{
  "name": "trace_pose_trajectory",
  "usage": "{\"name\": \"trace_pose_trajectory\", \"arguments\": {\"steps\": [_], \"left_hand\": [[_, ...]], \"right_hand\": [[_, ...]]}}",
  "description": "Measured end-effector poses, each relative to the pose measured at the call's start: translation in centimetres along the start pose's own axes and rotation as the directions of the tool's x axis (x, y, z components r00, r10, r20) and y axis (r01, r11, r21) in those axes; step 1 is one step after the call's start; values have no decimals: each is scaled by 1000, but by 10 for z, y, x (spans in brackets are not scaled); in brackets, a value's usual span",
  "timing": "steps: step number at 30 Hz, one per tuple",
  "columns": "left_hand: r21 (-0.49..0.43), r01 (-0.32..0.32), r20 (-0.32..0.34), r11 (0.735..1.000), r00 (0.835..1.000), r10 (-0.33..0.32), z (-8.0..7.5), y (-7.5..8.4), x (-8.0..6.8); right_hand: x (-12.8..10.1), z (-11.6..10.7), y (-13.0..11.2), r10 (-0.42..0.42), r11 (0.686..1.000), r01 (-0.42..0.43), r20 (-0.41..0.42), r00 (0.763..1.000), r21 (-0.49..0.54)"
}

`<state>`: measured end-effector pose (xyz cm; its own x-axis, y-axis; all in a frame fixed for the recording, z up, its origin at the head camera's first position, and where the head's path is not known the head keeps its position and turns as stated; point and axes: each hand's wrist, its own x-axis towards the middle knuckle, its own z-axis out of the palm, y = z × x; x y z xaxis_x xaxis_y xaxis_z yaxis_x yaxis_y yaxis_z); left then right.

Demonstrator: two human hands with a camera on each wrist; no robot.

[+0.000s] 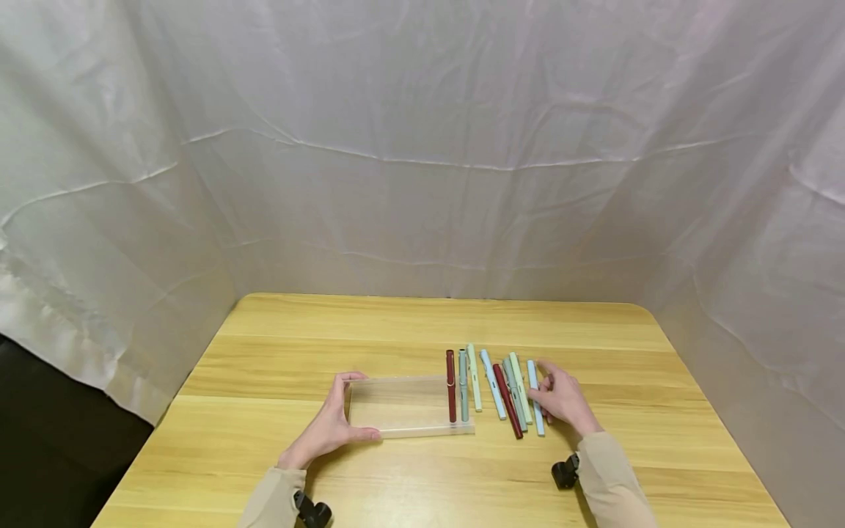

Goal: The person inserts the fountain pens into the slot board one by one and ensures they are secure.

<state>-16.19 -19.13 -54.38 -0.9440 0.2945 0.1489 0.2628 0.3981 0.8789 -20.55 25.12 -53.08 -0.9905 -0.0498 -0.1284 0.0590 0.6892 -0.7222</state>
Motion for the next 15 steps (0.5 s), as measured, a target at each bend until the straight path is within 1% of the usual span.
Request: {"name": "trace_pose_trajectory", "arguments": {"steps": [9,15], "left_hand": [[5,-4,-4,1000,1000,4,0,0,0],[4,-6,-5,1000,1000,6,0,0,0]], "right_hand": [[1,1,3,3,1000,-3,-18,1000,-7],[1,1,4,1,999,0,-34,999,37]]}}
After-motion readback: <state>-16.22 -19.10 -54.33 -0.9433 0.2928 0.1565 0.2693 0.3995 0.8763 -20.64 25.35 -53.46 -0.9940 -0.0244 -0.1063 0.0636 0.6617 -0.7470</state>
